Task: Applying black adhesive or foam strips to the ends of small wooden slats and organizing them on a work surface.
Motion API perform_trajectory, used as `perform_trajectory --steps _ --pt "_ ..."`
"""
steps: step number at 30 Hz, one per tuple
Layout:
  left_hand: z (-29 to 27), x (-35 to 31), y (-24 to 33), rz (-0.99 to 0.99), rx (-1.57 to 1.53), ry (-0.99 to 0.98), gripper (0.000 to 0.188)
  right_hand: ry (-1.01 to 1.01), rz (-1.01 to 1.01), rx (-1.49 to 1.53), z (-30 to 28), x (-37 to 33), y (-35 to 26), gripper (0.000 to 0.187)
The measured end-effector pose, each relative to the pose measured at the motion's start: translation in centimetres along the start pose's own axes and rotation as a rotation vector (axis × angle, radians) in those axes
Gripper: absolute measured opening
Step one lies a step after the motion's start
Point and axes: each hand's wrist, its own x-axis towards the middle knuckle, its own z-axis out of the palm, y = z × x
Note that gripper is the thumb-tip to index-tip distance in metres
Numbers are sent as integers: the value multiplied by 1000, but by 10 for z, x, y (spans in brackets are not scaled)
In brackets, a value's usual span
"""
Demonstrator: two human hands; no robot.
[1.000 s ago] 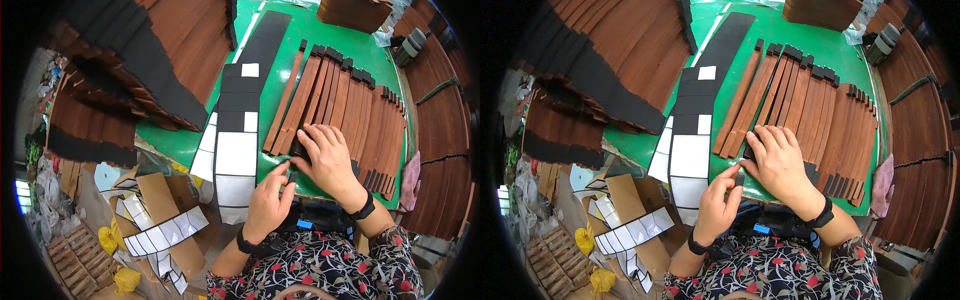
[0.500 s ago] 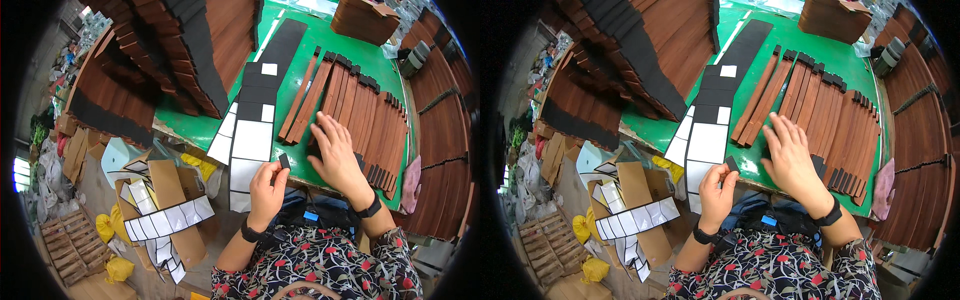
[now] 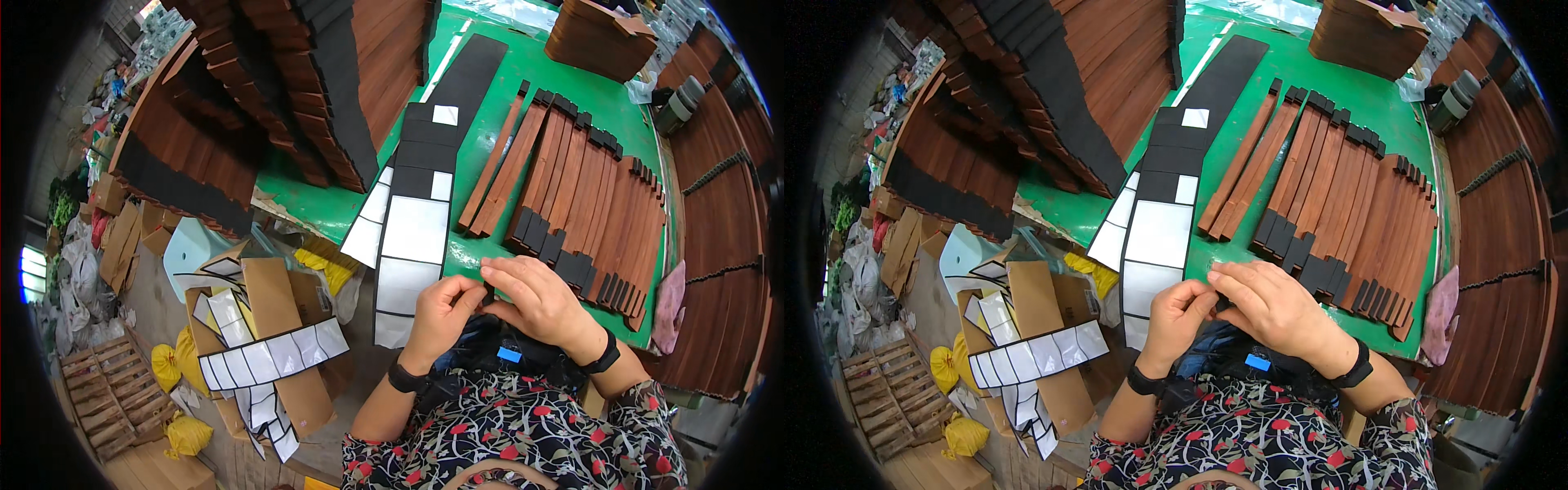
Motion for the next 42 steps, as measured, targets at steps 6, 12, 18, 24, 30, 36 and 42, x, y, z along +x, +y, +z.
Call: perform_trajectory --steps 6,12,18,24,30,36,42 --pt "-8 3 -8 -179 -409 -138 13 42 62 299 4 -2 3 50" --pt "-5 6 -18 -290 -634 -255 15 73 230 465 3 -5 3 56" --pt "18 9 -20 -113 -299 -103 24 64 223 258 -5 1 17 55" --pt "26 15 -21 74 -52 65 35 228 347 59 -3 8 35 54" --pt "25 15 -15 90 22 32 34 235 436 -49 6 10 47 53" --pt "23 17 -19 145 18 4 33 210 489 -40 13 8 53 52" --pt "22 17 -21 138 -29 -18 32 218 464 -14 12 8 55 50"
